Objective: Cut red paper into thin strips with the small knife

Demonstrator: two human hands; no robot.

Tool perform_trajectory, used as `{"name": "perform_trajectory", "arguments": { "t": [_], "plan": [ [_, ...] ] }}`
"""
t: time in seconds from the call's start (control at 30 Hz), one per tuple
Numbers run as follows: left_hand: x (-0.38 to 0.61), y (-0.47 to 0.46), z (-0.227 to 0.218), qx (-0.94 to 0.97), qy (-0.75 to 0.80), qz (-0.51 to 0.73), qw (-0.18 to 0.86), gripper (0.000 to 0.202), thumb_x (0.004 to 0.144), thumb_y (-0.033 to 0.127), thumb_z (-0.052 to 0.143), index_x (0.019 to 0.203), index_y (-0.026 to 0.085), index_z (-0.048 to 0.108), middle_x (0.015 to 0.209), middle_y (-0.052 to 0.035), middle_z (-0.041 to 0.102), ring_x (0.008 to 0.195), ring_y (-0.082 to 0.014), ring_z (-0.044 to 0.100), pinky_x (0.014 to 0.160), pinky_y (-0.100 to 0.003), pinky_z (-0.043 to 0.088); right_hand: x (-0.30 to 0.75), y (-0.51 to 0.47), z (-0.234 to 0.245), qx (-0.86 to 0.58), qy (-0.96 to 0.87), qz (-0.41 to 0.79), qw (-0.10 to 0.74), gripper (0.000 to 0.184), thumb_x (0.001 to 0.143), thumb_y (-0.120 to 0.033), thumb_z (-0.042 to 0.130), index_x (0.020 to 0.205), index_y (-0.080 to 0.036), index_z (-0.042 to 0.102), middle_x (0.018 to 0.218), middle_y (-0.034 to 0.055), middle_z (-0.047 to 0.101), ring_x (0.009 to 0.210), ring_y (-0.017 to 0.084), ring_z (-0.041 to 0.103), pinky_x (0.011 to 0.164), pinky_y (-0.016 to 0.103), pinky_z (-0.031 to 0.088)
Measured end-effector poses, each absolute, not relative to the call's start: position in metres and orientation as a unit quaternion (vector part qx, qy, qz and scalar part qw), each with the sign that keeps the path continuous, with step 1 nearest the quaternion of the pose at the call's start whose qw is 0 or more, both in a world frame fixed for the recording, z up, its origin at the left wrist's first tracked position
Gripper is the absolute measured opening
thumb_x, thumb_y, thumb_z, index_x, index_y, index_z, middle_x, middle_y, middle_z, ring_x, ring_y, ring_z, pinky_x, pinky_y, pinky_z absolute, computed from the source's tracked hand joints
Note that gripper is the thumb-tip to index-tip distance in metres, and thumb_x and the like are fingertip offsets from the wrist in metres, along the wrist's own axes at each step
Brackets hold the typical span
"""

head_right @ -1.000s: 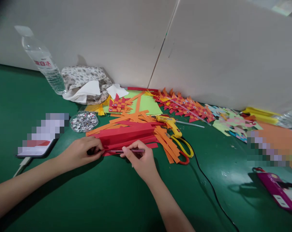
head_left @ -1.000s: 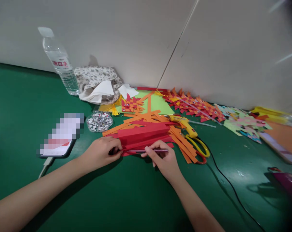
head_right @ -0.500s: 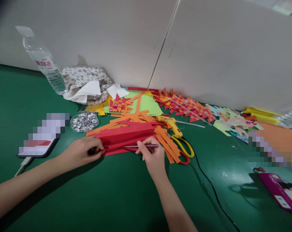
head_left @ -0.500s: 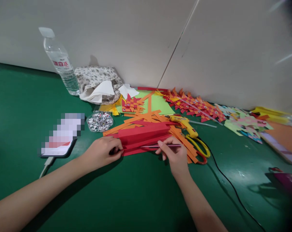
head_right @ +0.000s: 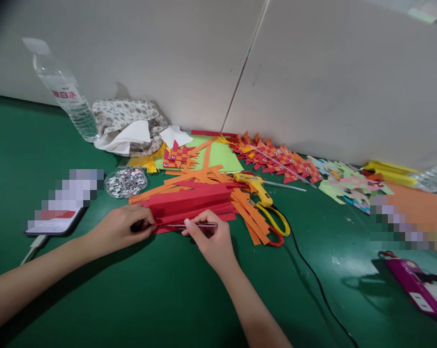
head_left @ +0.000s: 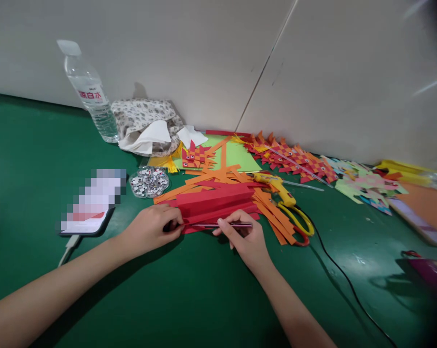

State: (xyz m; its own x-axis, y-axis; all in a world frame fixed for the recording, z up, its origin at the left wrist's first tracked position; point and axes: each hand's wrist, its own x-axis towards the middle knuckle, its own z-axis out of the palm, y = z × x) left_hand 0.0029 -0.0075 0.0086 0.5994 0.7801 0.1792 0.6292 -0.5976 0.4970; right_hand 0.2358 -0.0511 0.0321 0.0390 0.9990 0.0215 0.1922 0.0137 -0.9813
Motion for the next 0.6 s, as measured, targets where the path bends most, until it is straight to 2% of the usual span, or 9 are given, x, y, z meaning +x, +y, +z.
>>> {"name": "perform_trajectory", "arguments": {
  "t": [0.6],
  "plan": [
    [0.0040,-0.0068,0.0080,0.872,0.405,0.197,0.193,0.006,0.081,0.019,0.053,0.077,0.019,0.056,0.068,0.0018,0.061,0.062,-0.0110,0.055,0.057,-0.021,0.037,0.2373,-0.0504,0.0301,-0.548,-0.545,0.457,0.441,0.027,0.082,-0.043,0.068,0.070,-0.022,0.056,0.066,0.0035,0.074,0.045,0.012,0.055,0.042,0.023,0.037]
  ]
}}
